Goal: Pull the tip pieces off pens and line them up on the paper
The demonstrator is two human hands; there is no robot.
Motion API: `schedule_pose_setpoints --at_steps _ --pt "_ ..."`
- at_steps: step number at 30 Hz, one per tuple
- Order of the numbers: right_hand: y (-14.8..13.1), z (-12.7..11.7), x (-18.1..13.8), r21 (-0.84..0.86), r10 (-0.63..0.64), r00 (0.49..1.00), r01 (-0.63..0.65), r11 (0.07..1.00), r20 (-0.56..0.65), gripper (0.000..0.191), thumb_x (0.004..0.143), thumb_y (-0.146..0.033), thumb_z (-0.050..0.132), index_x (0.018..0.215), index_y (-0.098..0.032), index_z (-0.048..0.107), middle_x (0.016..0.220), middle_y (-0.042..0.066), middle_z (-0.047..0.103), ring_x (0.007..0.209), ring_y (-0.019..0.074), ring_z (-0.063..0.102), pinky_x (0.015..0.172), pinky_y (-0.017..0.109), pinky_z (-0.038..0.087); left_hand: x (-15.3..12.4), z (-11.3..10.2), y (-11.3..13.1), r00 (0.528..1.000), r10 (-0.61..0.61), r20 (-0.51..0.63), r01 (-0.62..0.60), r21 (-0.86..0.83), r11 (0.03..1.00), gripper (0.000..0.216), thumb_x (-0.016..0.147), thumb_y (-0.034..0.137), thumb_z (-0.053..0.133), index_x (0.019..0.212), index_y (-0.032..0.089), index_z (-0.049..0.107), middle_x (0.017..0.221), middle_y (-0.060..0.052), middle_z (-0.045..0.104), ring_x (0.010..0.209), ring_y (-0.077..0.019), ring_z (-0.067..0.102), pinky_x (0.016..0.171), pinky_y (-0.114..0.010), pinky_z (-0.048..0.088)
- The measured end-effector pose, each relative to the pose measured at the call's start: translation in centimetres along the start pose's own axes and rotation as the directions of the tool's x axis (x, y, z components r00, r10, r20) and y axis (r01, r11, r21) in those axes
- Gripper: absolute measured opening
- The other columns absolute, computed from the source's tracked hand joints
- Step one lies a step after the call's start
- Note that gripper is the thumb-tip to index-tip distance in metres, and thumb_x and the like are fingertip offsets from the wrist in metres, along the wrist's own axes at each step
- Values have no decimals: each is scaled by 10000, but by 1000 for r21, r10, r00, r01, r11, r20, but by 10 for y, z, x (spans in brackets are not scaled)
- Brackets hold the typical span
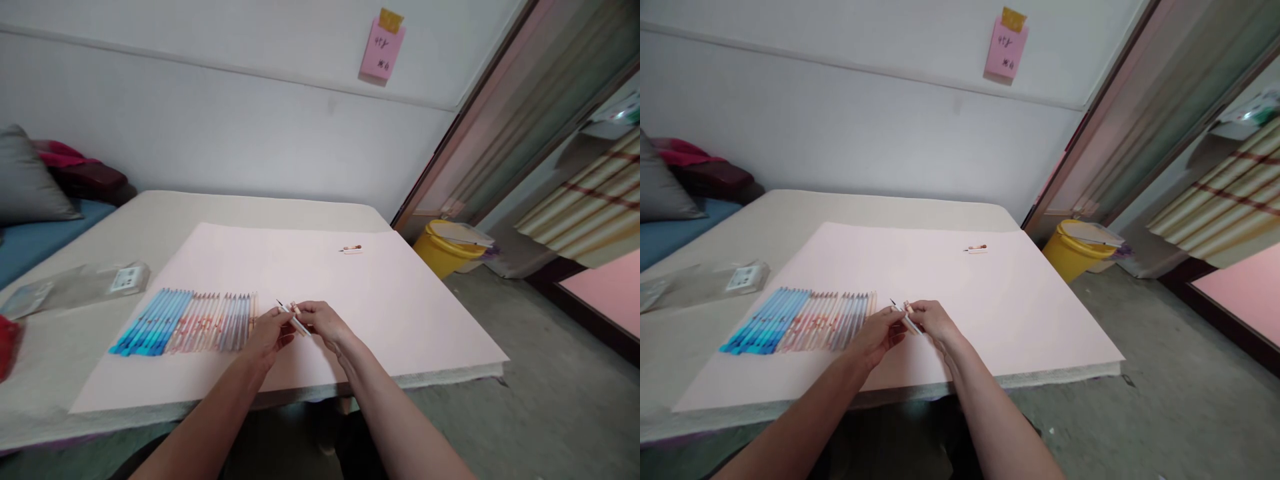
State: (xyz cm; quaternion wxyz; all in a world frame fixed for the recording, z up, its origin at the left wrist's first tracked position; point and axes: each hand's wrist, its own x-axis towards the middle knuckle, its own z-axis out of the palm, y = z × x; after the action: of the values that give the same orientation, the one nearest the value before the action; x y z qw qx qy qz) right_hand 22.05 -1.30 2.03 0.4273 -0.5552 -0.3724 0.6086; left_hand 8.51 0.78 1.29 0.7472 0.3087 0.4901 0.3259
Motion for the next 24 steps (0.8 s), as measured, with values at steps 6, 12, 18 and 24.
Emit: schedule_pose_setpoints --at_steps 6,12,18,24 --pt "3 1 1 -136 -84 996 87 987 29 228 653 -354 649 740 -145 679 586 -19 549 545 98 415 537 233 308 -1 1 -1 1000 10 -17 -10 27 1000 232 611 299 709 751 165 583 698 -14 611 590 -101 572 514 -195 417" --pt "9 0 5 -298 -193 980 197 934 43 224 724 -364 577 690 -159 661 590 -19 528 586 111 417 549 227 307 1 4 -6 999 -7 -35 6 -26 1000 239 579 265 737 734 158 591 665 -6 599 569 -100 565 543 -220 447" --pt "8 2 5 -372 -237 966 259 891 105 233 785 -345 513 765 -174 669 675 -7 574 663 122 467 599 227 339 3 5 -11 998 42 -41 -44 -54 998 181 593 225 715 700 150 591 675 -12 611 585 -95 567 582 -226 472" --pt "7 1 3 -490 -234 960 278 826 151 223 751 -187 481 890 -203 653 834 0 635 788 149 522 676 241 372 5 5 -11 996 77 -41 -80 -79 994 195 563 209 737 691 138 608 657 -23 618 592 -106 576 582 -228 480"
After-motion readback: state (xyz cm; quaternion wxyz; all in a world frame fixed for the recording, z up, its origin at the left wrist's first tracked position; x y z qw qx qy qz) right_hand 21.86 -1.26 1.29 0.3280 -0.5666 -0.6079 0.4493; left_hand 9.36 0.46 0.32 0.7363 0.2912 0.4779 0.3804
